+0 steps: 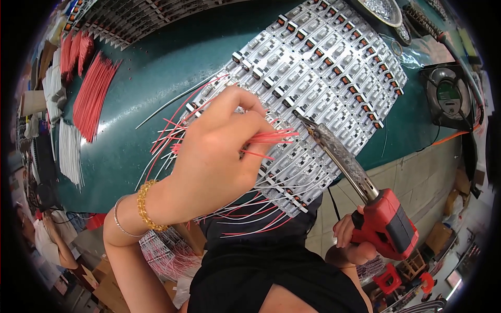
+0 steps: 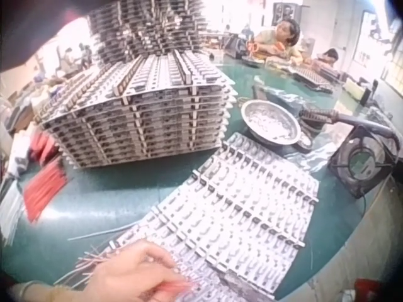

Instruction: The person solders red and white wires onto an array of circuit boards using a soldering iron, picking up and positioning the wires by hand.

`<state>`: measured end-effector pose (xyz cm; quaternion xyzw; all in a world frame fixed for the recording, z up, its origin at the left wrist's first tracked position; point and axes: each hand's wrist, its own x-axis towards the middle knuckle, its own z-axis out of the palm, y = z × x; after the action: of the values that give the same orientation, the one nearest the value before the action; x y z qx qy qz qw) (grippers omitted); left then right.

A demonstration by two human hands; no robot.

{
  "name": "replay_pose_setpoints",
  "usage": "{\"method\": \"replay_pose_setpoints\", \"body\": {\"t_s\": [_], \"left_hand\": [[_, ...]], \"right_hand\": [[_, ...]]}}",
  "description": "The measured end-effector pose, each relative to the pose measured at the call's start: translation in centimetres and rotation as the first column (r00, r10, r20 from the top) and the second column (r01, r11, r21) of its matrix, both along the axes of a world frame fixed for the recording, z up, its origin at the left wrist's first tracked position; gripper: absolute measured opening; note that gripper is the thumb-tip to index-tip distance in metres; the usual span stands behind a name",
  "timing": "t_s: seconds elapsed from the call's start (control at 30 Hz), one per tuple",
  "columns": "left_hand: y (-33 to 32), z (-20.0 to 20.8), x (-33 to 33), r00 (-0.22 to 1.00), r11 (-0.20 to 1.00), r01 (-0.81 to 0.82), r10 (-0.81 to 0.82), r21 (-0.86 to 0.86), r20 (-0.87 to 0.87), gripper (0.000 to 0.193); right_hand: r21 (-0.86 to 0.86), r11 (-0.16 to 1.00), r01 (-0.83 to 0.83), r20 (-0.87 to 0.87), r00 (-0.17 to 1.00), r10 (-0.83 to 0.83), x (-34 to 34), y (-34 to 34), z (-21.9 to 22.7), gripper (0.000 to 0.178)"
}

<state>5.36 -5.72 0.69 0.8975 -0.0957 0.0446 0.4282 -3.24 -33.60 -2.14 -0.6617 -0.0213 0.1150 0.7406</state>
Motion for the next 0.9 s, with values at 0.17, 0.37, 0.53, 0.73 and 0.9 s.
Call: {"method": "replay_pose_setpoints", "body": {"t_s": [0.17, 0.37, 0.53, 0.73, 0.9], "left_hand": [[-0.5, -1.1, 0.1, 0.993, 0.999, -0.005, 0.000, 0.039, 0.120, 0.010], [-1.0, -1.3, 0.0, 0.993, 0.999, -0.037, 0.033, 0.034, 0.109, 0.012], [-1.1, -1.7, 0.0, 0.992, 0.996, -0.036, 0.026, 0.084, 0.123, 0.010], [-0.9, -1.6, 0.0, 0.993, 0.998, -0.029, 0.022, 0.058, 0.118, 0.011], [-1.0, -1.5, 0.1, 0.994, 0.998, -0.027, 0.021, 0.062, 0.109, 0.010]], "right_hand": [[-0.006, 0.999, -0.049, -0.033, 0.998, 0.049, -0.1, -0.3, 0.1, 0.097], [0.192, 0.975, 0.112, -0.092, 0.991, -0.096, -0.5, -0.3, -0.2, 0.062], [0.103, 0.991, 0.085, -0.121, 0.990, -0.072, -0.6, -0.5, 0.2, 0.067], [0.019, 0.997, 0.072, -0.045, 0.996, -0.071, -0.6, -0.5, 0.3, 0.063], [-0.032, 0.991, 0.130, -0.062, 0.989, -0.131, -0.6, 0.3, 0.6, 0.061]]}}
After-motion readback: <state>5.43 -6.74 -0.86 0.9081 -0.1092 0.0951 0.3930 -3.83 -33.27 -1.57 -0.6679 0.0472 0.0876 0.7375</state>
